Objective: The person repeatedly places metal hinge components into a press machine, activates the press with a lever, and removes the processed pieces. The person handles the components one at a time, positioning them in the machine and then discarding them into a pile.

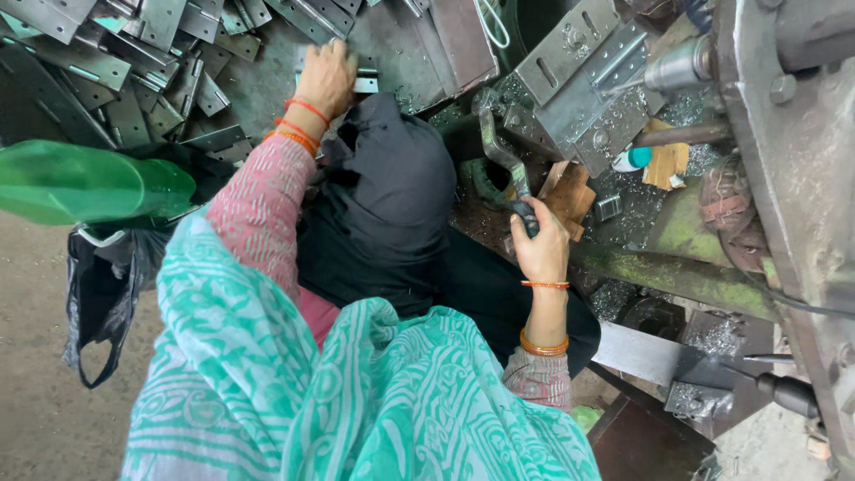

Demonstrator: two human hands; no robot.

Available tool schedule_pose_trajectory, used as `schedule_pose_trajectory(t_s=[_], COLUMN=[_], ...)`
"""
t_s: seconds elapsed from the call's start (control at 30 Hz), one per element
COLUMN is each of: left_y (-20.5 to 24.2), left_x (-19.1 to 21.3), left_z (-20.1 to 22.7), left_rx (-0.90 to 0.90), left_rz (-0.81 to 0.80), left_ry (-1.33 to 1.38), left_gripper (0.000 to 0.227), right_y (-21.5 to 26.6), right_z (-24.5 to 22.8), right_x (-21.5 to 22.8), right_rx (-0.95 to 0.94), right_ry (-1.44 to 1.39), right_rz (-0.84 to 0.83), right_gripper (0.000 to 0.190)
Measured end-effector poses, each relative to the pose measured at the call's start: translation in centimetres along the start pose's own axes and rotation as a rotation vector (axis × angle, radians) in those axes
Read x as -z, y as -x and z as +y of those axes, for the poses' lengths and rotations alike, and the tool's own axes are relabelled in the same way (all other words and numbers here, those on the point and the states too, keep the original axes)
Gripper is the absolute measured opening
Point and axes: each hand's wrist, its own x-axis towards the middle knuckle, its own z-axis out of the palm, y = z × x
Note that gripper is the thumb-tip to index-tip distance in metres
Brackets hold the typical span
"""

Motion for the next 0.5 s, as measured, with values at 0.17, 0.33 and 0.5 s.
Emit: schedule_pose_trajectory(t_s=[0.17,0.33,0.5], left_y=[5.9,8.2,4.7], left_x=[0.3,0.4,4.6], left_z=[0.6,-1.1,-3.5], left_rx=[0.073,0.361,0.633], left_rz=[-0.013,0.090,0.149], left_ry=[0.067,0.433,0.691], left_gripper=[0.016,0.021,0.026], right_y=[-0.1,0.3,0.3], right_z=[-0.3,-0.4,-0.3], right_x=[-0.1,-0.2,-0.4], right_rx=[-0.012,-0.045,-0.120], right_ry=[-0.016,-0.022,-0.041], right_rz=[0.004,0.009,0.007], right_gripper=[0.035,0.037,0.036])
